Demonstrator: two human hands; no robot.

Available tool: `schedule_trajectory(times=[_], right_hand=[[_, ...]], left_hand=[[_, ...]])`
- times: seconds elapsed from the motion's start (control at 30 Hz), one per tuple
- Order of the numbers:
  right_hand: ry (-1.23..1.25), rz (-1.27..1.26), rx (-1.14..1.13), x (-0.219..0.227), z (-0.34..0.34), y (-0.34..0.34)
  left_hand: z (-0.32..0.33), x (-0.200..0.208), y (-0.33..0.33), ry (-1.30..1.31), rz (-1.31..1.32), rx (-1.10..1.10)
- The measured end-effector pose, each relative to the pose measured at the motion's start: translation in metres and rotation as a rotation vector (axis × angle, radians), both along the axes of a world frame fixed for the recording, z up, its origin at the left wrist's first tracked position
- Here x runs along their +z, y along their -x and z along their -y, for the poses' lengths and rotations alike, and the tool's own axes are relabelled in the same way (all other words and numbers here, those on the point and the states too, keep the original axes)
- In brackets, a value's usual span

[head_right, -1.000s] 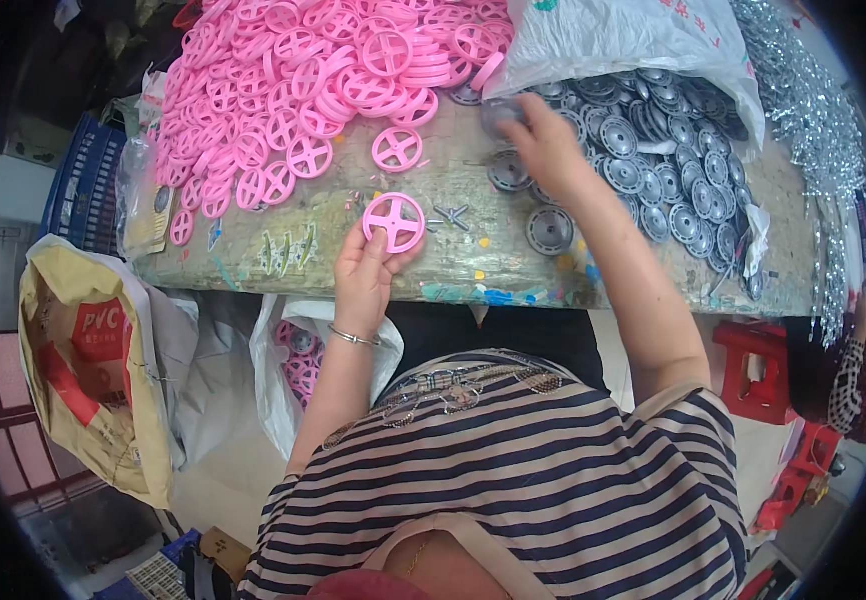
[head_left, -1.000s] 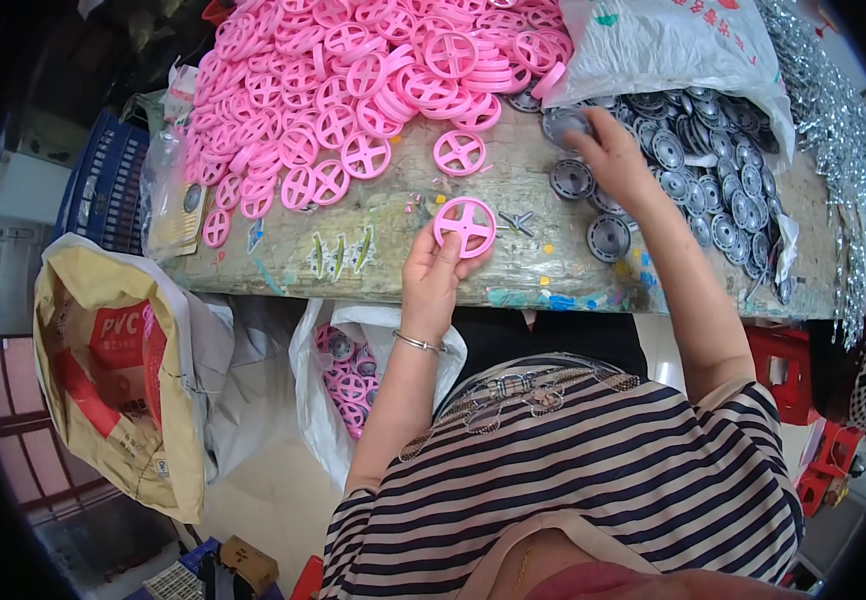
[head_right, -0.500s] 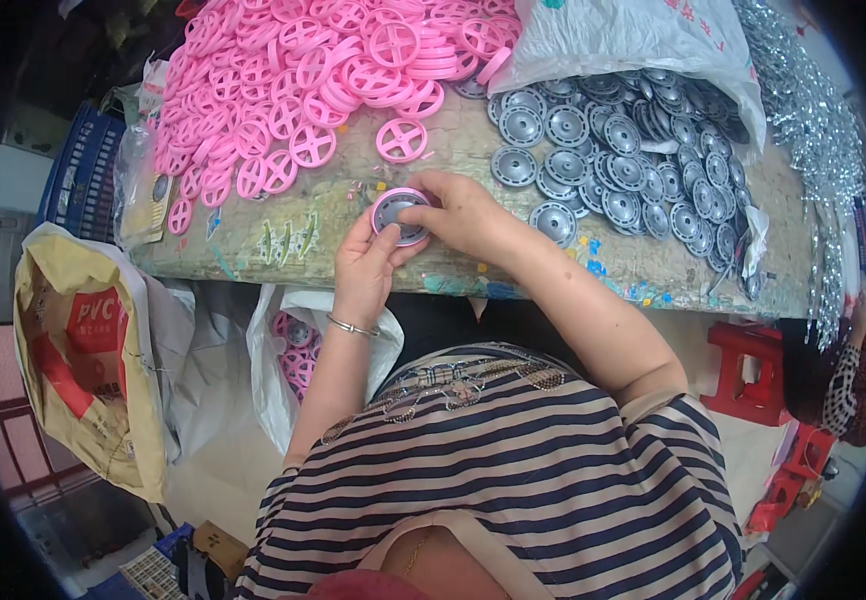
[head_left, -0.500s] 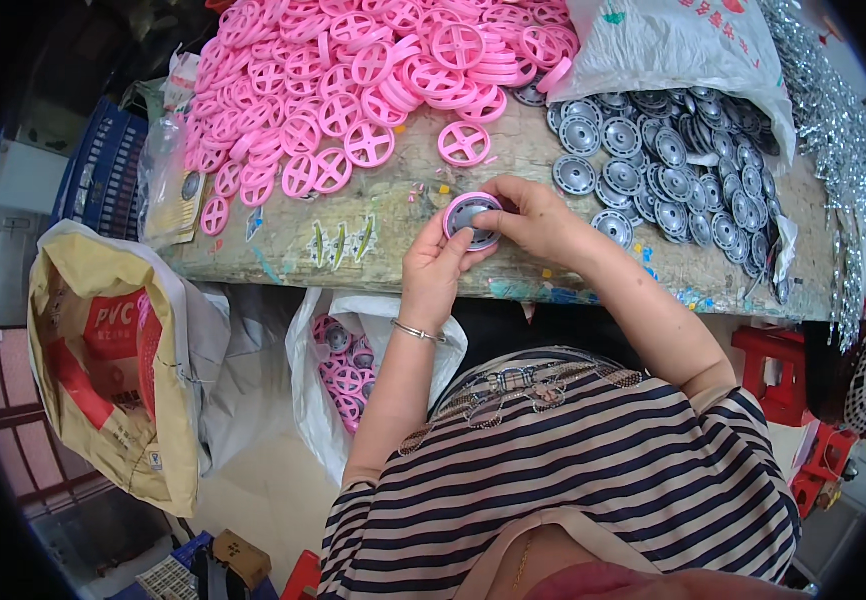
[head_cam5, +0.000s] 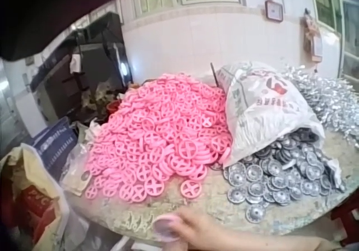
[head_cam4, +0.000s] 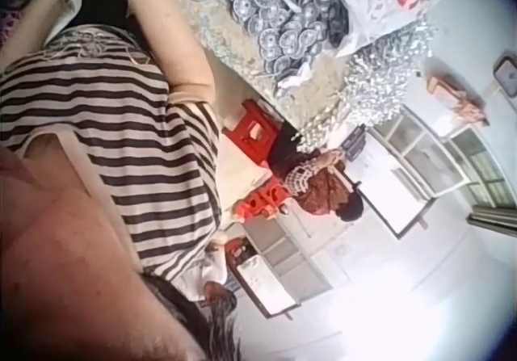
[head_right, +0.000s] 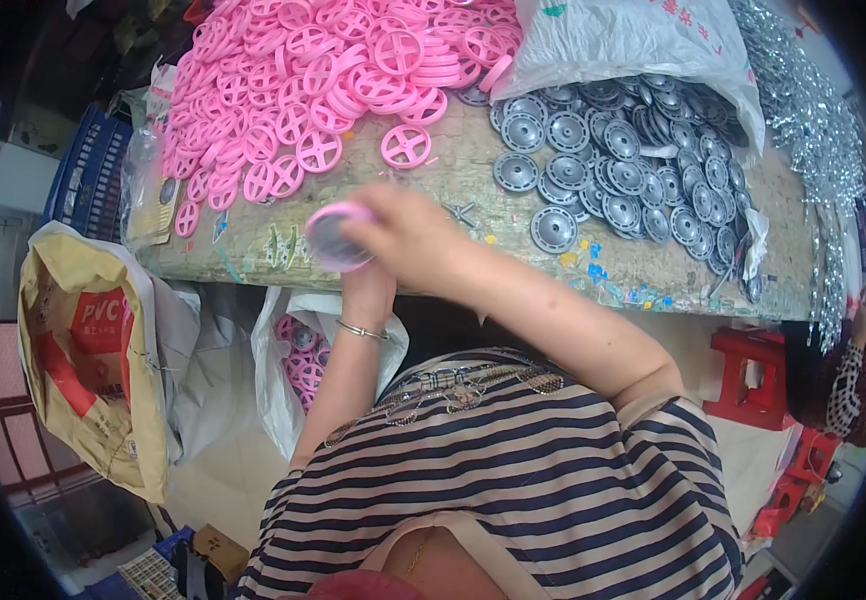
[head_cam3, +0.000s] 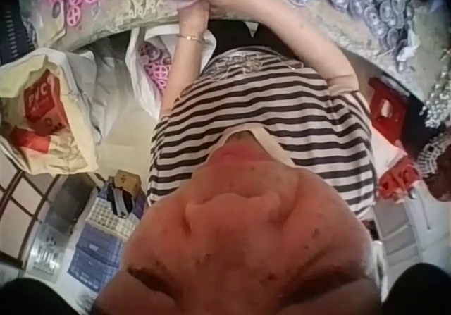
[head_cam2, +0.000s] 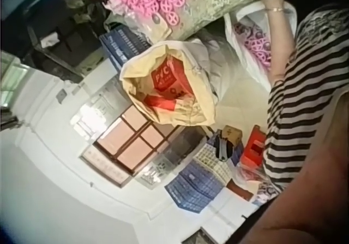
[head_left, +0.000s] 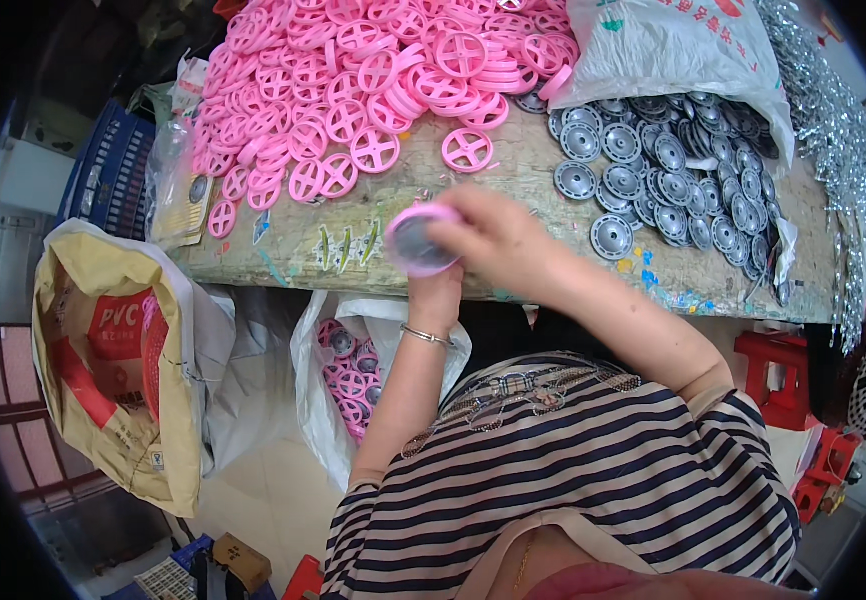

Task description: Assembling small pink plastic circular frames with other components at a factory workbench.

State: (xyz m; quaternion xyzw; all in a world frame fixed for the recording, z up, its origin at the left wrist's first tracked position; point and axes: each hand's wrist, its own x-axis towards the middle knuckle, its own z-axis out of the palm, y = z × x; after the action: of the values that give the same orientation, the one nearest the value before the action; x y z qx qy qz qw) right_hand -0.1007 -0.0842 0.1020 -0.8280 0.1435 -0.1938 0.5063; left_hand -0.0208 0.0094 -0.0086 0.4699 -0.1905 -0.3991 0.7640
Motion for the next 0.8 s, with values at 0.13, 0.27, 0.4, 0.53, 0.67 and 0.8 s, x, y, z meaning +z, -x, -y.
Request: schedule_trajectory(times=[0.13, 0.27, 0.4, 0.53, 0.67, 0.8], right_hand=[[0.118, 0.232, 0.137, -0.026, -0.032, -0.027], [0.379, 0.081, -0.159, -0.053, 0.048, -0.035], [0.742, 0.038, -0.337, -0.079, 0.081, -0.028], [0.419, -0.093, -0.2, -0.064, 0.075, -0.021], [-0.236, -0.206, 0.036, -0.024, 0.039, 0.007], [-0.114, -0.167, -0.037, -0.047, 0.054, 0.027]], left_hand=[[-0.001, 0.003, -0.002, 0.227, -0.244, -0.135], [0.007, 0.011, 0.002, 0.12, -0.104, -0.007], [0.003, 0.014, 0.001, 0.107, -0.053, -0.043], [0.007, 0.014, 0.003, 0.133, -0.083, 0.009], [0.007, 0.017, 0.006, 0.192, -0.175, 0.088], [0.002, 0.002, -0.009, 0.118, -0.194, -0.056]])
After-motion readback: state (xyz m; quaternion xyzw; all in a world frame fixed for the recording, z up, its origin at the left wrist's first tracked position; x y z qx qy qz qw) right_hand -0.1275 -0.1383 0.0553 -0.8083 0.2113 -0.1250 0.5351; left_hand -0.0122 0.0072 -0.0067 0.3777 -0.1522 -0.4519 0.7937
